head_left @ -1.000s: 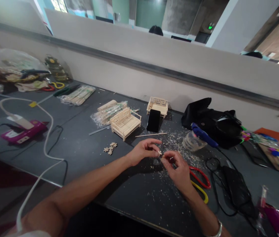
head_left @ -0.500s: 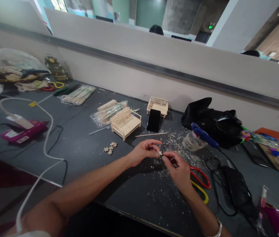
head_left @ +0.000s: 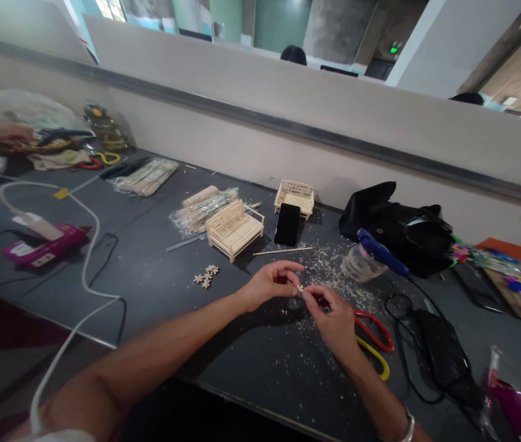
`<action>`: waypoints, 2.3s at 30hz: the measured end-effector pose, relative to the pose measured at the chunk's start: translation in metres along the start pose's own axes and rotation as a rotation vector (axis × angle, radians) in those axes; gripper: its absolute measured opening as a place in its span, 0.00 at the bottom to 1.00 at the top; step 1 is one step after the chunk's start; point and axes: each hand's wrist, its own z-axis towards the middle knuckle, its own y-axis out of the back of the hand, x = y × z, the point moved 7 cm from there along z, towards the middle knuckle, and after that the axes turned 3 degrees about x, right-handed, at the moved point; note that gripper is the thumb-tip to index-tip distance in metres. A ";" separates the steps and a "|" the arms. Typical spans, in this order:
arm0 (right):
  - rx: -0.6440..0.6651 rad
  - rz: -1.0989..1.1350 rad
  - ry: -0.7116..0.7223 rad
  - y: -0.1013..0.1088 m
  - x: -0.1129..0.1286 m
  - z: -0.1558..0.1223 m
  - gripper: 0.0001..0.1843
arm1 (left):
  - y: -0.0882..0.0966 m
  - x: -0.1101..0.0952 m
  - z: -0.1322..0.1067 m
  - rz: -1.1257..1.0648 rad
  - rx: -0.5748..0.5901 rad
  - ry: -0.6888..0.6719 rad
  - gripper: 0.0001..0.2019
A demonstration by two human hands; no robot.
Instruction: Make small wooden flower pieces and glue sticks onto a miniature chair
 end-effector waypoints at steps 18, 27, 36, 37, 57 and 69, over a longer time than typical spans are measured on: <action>0.034 -0.014 0.043 -0.001 0.001 0.001 0.09 | 0.000 0.000 0.000 0.018 0.015 0.010 0.25; 0.052 -0.031 0.048 -0.002 0.002 0.001 0.10 | -0.001 0.001 0.001 0.017 0.024 0.019 0.26; 0.060 -0.051 0.062 -0.003 0.002 0.002 0.11 | -0.001 0.001 0.000 0.011 0.034 0.032 0.26; 0.061 -0.050 0.061 -0.003 0.002 0.002 0.11 | -0.001 0.001 0.000 0.010 0.038 0.033 0.26; 0.065 -0.037 0.021 -0.003 -0.002 0.002 0.11 | 0.002 0.006 0.003 0.006 0.056 0.046 0.23; 0.072 -0.005 0.015 -0.004 -0.003 0.002 0.12 | 0.002 0.004 0.002 -0.002 0.025 0.063 0.24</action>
